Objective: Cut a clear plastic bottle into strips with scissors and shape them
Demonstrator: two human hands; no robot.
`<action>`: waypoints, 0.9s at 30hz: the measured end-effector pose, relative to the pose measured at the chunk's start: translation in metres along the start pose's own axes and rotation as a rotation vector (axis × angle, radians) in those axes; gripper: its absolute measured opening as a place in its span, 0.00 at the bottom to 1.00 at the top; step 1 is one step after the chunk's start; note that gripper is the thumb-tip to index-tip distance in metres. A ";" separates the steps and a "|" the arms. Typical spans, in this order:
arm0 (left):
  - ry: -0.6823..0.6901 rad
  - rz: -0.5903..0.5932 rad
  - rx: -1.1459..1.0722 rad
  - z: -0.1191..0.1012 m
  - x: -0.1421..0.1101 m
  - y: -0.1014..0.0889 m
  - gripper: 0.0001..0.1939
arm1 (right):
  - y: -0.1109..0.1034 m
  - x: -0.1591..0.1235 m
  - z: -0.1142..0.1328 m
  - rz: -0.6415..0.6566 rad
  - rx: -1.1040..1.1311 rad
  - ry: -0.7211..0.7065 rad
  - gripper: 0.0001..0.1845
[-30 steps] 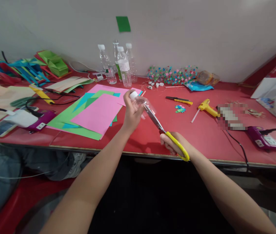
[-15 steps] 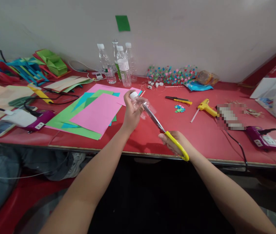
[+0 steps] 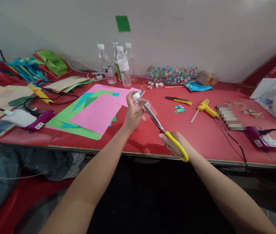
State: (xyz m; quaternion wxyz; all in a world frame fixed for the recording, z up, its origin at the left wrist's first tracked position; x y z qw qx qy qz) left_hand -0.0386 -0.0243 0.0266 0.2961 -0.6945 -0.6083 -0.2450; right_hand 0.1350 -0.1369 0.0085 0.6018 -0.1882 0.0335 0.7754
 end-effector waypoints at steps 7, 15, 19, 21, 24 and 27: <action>0.050 0.045 0.014 0.000 -0.001 0.003 0.31 | -0.002 -0.003 0.004 0.029 -0.025 -0.038 0.30; 0.058 0.052 0.053 -0.001 -0.003 0.004 0.31 | -0.004 -0.002 0.004 -0.029 -0.037 0.010 0.30; 0.062 0.045 0.100 0.001 -0.002 0.001 0.32 | -0.004 -0.001 0.003 -0.040 -0.010 0.043 0.31; 0.067 0.044 0.115 0.001 -0.003 0.001 0.32 | -0.003 -0.002 0.003 -0.019 0.008 0.035 0.30; 0.072 0.058 0.141 0.000 -0.005 0.002 0.32 | -0.003 -0.004 0.004 0.003 -0.008 -0.003 0.29; 0.078 0.064 0.163 -0.003 -0.006 0.003 0.31 | -0.005 -0.006 0.006 0.000 -0.034 -0.014 0.29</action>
Point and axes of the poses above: each hand's wrist, its own x-axis towards the middle knuckle, its own y-axis out of the palm, z = x × y, the point moved 4 cm from there along x, towards the middle knuckle, and after that the axes turned 11 degrees about x, right-handed, at the moved point
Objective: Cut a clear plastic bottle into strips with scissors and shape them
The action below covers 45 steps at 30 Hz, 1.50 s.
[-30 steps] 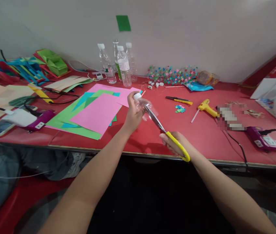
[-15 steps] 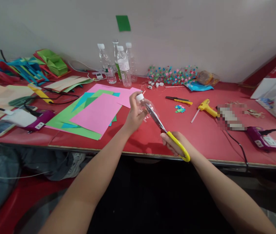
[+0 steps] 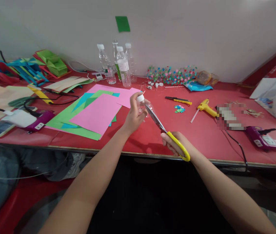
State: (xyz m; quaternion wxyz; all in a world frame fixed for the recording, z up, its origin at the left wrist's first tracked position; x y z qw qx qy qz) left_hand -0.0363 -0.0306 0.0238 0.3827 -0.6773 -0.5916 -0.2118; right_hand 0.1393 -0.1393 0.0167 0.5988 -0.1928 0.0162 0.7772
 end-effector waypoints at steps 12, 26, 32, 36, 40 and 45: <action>0.083 0.031 0.136 0.001 0.003 -0.009 0.29 | -0.003 0.001 -0.001 0.040 0.021 0.029 0.28; 0.088 0.116 0.200 -0.006 0.001 -0.008 0.30 | -0.010 0.001 -0.004 0.091 0.008 0.004 0.30; 0.079 0.073 0.161 -0.001 0.001 -0.007 0.30 | -0.004 0.002 -0.004 0.003 -0.050 0.047 0.28; 0.070 0.075 0.150 -0.001 0.001 -0.006 0.29 | -0.002 0.001 -0.004 -0.018 -0.064 0.063 0.28; 0.077 0.081 0.158 -0.002 0.001 -0.007 0.29 | -0.002 0.001 -0.003 -0.009 -0.056 0.046 0.28; 0.079 0.075 0.182 -0.001 0.001 -0.009 0.29 | -0.003 0.003 -0.005 -0.008 -0.051 0.062 0.27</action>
Point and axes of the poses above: each hand's wrist, its own x-axis towards the middle knuckle, its own y-axis out of the palm, z = x × y, the point moved 4 cm from there along x, towards the middle knuckle, and after that the axes turned 11 degrees about x, right-handed, at the moved point
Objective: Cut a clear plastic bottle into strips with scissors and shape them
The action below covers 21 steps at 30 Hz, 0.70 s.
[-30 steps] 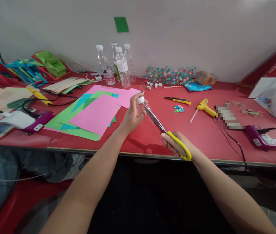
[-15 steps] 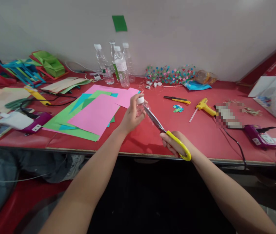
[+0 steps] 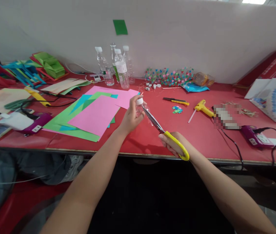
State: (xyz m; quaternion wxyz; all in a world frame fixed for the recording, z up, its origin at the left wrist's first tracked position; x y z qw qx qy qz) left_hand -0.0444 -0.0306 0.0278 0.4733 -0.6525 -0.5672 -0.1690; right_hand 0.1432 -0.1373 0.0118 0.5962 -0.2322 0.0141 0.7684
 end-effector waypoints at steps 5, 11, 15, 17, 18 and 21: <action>0.005 -0.027 0.015 0.003 0.000 0.001 0.28 | 0.000 0.001 0.001 -0.006 0.014 -0.001 0.27; 0.006 -0.066 0.023 0.004 0.000 0.002 0.27 | 0.001 -0.001 0.006 -0.037 -0.005 0.044 0.28; 0.008 -0.083 0.007 0.003 0.000 0.002 0.27 | 0.001 -0.002 0.007 -0.042 0.016 0.041 0.28; 0.007 -0.084 0.003 0.003 0.000 0.001 0.27 | 0.002 -0.001 0.006 -0.040 0.028 0.039 0.28; 0.004 -0.083 0.004 0.004 0.000 0.001 0.28 | 0.002 0.000 0.005 -0.033 0.039 0.035 0.28; -0.043 -0.076 0.008 0.005 0.000 0.002 0.27 | 0.004 0.003 0.001 0.033 0.088 0.013 0.28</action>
Point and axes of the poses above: each hand's wrist, its own x-axis towards the middle knuckle, its own y-axis out of the palm, z = x × y, the point moved 4 cm from there along x, towards the middle knuckle, and after that the axes turned 11 degrees about x, right-handed, at the moved point
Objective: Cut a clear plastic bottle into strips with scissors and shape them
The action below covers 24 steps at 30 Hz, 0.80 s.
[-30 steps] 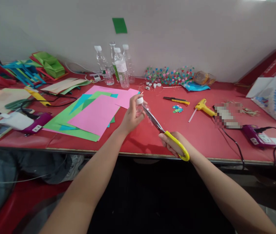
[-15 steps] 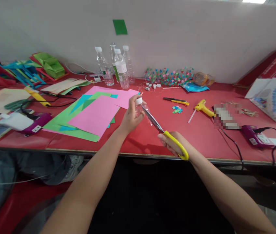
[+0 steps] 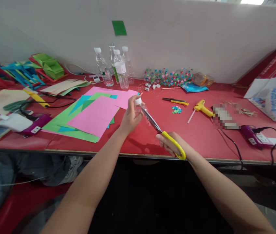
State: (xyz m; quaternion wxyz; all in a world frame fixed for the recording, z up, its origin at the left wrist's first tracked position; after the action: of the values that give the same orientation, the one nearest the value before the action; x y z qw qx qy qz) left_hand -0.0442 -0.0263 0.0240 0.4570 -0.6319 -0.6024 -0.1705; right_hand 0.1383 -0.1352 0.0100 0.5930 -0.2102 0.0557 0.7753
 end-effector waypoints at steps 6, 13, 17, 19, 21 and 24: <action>-0.148 -0.082 0.010 0.003 -0.004 0.006 0.24 | -0.001 0.005 -0.001 0.101 0.061 -0.062 0.30; -0.485 -0.249 -0.162 0.022 -0.001 -0.007 0.23 | 0.000 -0.003 0.007 0.168 0.036 -0.101 0.27; -0.686 -0.191 -0.428 0.015 -0.001 0.002 0.27 | -0.009 0.003 0.007 -0.107 0.072 -0.194 0.23; -0.717 -0.128 -0.588 0.002 -0.004 0.015 0.28 | -0.014 0.008 0.006 -0.208 0.093 -0.217 0.20; -0.757 -0.040 -0.702 -0.011 -0.008 0.030 0.31 | -0.018 0.013 0.006 -0.274 0.128 -0.265 0.18; -0.791 0.081 -0.778 -0.025 -0.016 0.045 0.35 | -0.023 0.018 0.006 -0.336 0.147 -0.332 0.17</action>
State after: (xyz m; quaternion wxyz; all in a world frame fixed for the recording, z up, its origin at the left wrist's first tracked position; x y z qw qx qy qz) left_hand 0.0022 -0.0489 0.0083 -0.0647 -0.7924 -0.5961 -0.1124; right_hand 0.1545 -0.1099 0.0122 0.7283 -0.0426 -0.0222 0.6836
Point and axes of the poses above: each hand's wrist, its own x-axis towards the middle knuckle, its own y-axis out of the palm, z = x × y, the point moved 4 cm from there along x, towards the middle knuckle, and after that the axes turned 11 degrees about x, right-handed, at the moved point
